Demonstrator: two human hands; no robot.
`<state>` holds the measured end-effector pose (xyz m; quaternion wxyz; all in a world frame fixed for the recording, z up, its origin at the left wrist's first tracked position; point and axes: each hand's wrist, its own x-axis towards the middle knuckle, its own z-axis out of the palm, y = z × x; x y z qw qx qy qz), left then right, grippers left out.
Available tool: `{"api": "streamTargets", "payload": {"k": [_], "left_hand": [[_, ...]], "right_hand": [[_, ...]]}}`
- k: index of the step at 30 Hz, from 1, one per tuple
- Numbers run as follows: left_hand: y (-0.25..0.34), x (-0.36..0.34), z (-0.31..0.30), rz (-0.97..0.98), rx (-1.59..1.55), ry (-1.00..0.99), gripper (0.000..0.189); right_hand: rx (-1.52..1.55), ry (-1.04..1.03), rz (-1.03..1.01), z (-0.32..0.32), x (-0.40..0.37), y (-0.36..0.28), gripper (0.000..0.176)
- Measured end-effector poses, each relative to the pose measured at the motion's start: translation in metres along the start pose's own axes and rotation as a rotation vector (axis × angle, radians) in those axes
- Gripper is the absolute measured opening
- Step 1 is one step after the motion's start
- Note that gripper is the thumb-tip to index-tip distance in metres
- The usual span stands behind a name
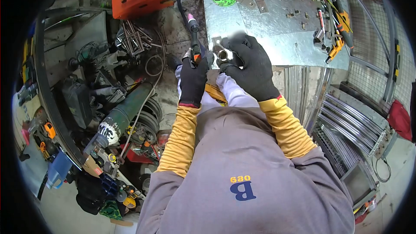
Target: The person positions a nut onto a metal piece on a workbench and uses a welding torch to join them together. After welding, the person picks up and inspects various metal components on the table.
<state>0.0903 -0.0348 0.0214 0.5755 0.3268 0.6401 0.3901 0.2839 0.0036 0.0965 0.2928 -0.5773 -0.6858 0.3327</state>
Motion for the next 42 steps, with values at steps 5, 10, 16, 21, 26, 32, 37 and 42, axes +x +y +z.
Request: {"api": "streamTargets", "payload": {"k": [5, 10, 16, 21, 26, 32, 37, 42], "left_hand": [[0.0, -0.001, -0.002, 0.041, 0.173, 0.01, 0.026], [0.002, 0.001, -0.002, 0.023, 0.07, -0.024, 0.03], [0.008, 0.0, -0.001, 0.057, 0.105, -0.024, 0.028], [-0.014, 0.0, -0.006, 0.229, 0.166, -0.05, 0.027], [-0.019, 0.002, -0.007, 0.247, 0.224, -0.052, 0.029], [0.01, -0.001, 0.0, 0.128, 0.157, -0.029, 0.036], [0.013, -0.001, 0.001, 0.059, 0.119, -0.011, 0.037], [0.013, 0.0, 0.0, 0.054, 0.138, -0.001, 0.038]], "right_hand": [[-0.004, -0.006, 0.018, 0.001, 0.003, -0.002, 0.043], [0.025, 0.01, 0.007, 0.003, 0.003, -0.002, 0.043], [0.007, 0.014, -0.007, 0.004, 0.004, 0.0, 0.041], [-0.022, 0.057, -0.065, 0.006, 0.004, 0.002, 0.039], [-0.015, 0.029, -0.046, 0.005, 0.005, 0.003, 0.038], [-0.038, 0.063, -0.067, 0.005, 0.005, 0.001, 0.037], [-0.035, 0.069, -0.082, 0.005, 0.005, 0.0, 0.036], [-0.051, 0.075, -0.094, 0.004, 0.007, -0.002, 0.036]]}}
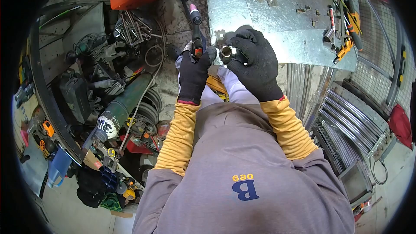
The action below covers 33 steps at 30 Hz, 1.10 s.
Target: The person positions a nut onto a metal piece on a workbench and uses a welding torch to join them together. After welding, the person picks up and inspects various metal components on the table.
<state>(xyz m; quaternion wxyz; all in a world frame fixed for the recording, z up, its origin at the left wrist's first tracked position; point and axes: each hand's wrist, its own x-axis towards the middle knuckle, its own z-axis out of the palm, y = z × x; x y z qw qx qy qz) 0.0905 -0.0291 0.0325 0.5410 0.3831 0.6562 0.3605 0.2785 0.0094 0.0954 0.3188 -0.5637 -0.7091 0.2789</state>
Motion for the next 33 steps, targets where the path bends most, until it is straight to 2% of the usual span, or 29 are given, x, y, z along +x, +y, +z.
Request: {"api": "streamTargets", "payload": {"k": [3, 29, 33], "left_hand": [[0.0002, -0.0005, -0.0003, 0.04, 0.048, 0.006, 0.036], [-0.0001, 0.0003, -0.0008, 0.007, -0.079, -0.017, 0.038], [0.0018, 0.0001, -0.0009, 0.019, -0.015, 0.001, 0.037]], "right_hand": [[-0.018, -0.013, 0.0, -0.0011, 0.0006, -0.0014, 0.035], [-0.019, -0.031, -0.005, -0.0022, 0.0009, 0.0006, 0.032], [-0.014, -0.02, -0.011, -0.0011, 0.0003, 0.0009, 0.033]]}}
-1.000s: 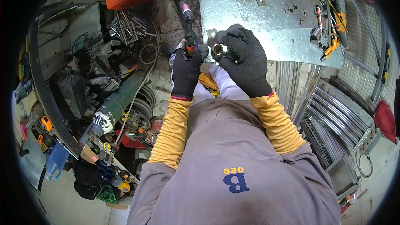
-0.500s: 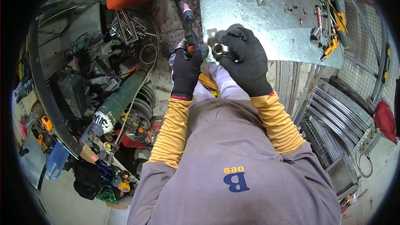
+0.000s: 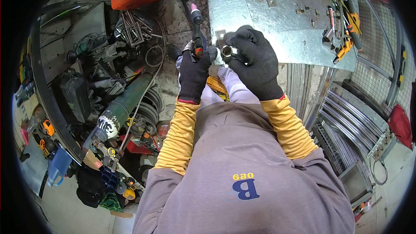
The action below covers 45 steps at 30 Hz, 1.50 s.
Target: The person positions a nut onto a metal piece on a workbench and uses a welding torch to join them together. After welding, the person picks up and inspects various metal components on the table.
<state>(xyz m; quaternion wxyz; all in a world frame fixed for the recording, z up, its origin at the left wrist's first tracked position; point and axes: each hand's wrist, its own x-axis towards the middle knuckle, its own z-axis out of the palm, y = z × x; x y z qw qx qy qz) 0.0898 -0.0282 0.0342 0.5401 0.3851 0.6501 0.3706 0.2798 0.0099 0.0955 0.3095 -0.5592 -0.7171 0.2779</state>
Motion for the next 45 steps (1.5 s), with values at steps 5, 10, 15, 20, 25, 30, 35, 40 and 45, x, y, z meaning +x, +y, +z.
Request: {"api": "streamTargets", "payload": {"k": [5, 10, 15, 20, 25, 30, 35, 40, 45], "left_hand": [[0.002, -0.001, 0.0, -0.019, 0.05, 0.02, 0.038], [-0.001, -0.001, -0.002, -0.003, 0.042, 0.005, 0.04], [-0.006, 0.003, -0.002, -0.045, -0.053, -0.002, 0.04], [-0.013, 0.003, 0.002, 0.035, -0.089, -0.002, 0.033], [-0.003, 0.002, 0.003, -0.043, -0.033, 0.026, 0.029], [0.0, 0.002, 0.004, -0.028, -0.095, 0.028, 0.03], [0.003, 0.005, 0.003, -0.053, -0.078, 0.028, 0.026], [-0.001, 0.006, 0.002, -0.016, -0.108, 0.021, 0.024], [-0.002, 0.008, 0.002, -0.02, -0.194, 0.008, 0.023]], "right_hand": [[0.004, -0.013, 0.006, 0.0, -0.001, 0.001, 0.035], [0.044, -0.065, 0.101, -0.004, -0.002, 0.0, 0.038], [0.263, -0.124, 0.094, -0.011, -0.003, 0.019, 0.036], [0.502, -0.183, 0.25, -0.014, 0.0, 0.026, 0.025], [0.53, -0.227, 0.284, -0.018, 0.008, 0.018, 0.027], [0.454, -0.262, 0.241, -0.016, 0.009, 0.021, 0.028], [0.486, -0.254, 0.298, -0.014, 0.007, 0.017, 0.025], [0.474, -0.245, 0.253, -0.013, 0.008, 0.017, 0.024], [0.443, -0.246, 0.258, -0.014, 0.008, 0.016, 0.024]]}}
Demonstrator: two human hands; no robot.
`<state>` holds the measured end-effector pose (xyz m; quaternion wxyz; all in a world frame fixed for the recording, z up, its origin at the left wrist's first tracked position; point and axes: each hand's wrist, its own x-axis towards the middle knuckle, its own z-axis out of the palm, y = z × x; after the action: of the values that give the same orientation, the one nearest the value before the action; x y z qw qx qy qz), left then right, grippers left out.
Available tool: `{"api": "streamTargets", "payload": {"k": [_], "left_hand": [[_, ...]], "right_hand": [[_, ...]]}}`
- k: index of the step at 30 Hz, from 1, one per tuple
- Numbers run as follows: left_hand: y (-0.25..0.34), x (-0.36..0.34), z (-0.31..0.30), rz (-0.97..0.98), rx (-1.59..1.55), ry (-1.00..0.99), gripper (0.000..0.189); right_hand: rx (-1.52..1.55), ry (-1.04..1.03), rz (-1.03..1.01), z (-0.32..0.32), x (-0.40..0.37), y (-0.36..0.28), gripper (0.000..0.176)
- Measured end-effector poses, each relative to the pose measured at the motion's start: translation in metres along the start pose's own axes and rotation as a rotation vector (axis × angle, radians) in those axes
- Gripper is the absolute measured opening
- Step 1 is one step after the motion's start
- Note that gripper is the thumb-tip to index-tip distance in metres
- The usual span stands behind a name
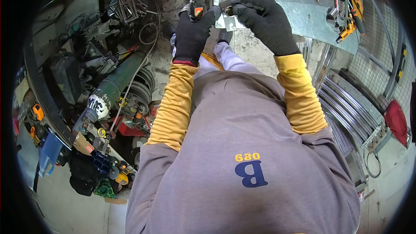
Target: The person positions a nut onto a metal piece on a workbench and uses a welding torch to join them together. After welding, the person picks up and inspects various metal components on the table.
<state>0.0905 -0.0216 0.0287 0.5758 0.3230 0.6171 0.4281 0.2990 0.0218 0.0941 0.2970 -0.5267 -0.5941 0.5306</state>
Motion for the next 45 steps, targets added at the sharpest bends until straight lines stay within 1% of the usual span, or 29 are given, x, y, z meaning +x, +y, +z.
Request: {"api": "streamTargets", "payload": {"k": [2, 3, 5, 9, 11, 12, 14, 15, 17, 21, 24, 26, 30, 33, 35, 40, 43, 45], "left_hand": [[0.005, -0.001, 0.001, 0.012, 0.04, -0.005, 0.024], [0.006, -0.001, 0.001, 0.014, 0.04, -0.004, 0.024], [0.008, -0.001, 0.001, 0.025, 0.021, -0.019, 0.024], [0.008, -0.001, 0.001, 0.02, -0.026, -0.03, 0.025], [0.01, -0.002, 0.001, 0.013, 0.038, -0.012, 0.025], [0.009, -0.001, 0.001, 0.013, 0.038, -0.012, 0.025], [0.008, 0.0, 0.001, 0.012, 0.056, -0.004, 0.025], [0.004, 0.003, 0.0, 0.012, 0.056, -0.004, 0.025], [-0.003, 0.008, -0.003, 0.049, 0.056, -0.009, 0.049], [-0.003, 0.008, -0.003, 0.075, 0.075, 0.002, 0.049], [-0.002, 0.007, -0.001, 0.055, -0.013, -0.005, 0.047], [-0.004, 0.007, -0.002, 0.05, -0.001, -0.003, 0.045], [-0.006, 0.006, -0.004, 0.0, 0.055, 0.004, 0.042], [0.0, 0.003, -0.002, 0.006, 0.007, -0.014, 0.039], [0.007, 0.0, -0.001, 0.026, 0.091, -0.013, 0.025], [0.003, 0.001, 0.0, 0.052, 0.053, -0.009, 0.028], [0.001, 0.003, -0.001, 0.013, 0.087, -0.011, 0.028], [0.0, 0.003, 0.002, 0.014, 0.002, 0.001, 0.029]], "right_hand": [[-0.056, -0.001, -0.041, 0.0, 0.001, -0.004, 0.024], [-0.056, -0.001, -0.043, 0.0, 0.001, 0.0, 0.024], [-0.152, 0.043, -0.074, 0.0, 0.002, 0.012, 0.024], [-0.192, 0.041, -0.114, -0.001, 0.003, 0.016, 0.024], [-0.197, 0.054, -0.175, -0.001, 0.003, 0.017, 0.025], [-0.197, 0.054, -0.175, -0.001, 0.002, 0.016, 0.025], [-0.154, 0.051, -0.086, -0.001, 0.002, 0.014, 0.024], [-0.154, 0.051, -0.087, -0.001, 0.002, 0.014, 0.024], [-0.131, 0.054, -0.099, -0.001, 0.002, 0.015, 0.024], [-0.147, 0.055, -0.123, -0.002, 0.003, 0.02, 0.024], [-0.176, 0.061, -0.148, -0.001, 0.002, 0.018, 0.024], [-0.104, 0.062, -0.09, 0.0, 0.001, 0.015, 0.024], [-0.159, 0.044, -0.116, -0.001, 0.003, 0.012, 0.024], [-0.077, 0.09, -0.085, 0.002, 0.002, 0.012, 0.023], [-0.056, 0.087, -0.004, 0.0, -0.001, 0.006, 0.023], [-0.045, 0.104, -0.05, 0.002, -0.001, 0.007, 0.025], [-0.051, 0.125, -0.069, 0.004, -0.003, 0.004, 0.028], [-0.077, 0.137, -0.068, 0.006, -0.005, 0.001, 0.028]]}}
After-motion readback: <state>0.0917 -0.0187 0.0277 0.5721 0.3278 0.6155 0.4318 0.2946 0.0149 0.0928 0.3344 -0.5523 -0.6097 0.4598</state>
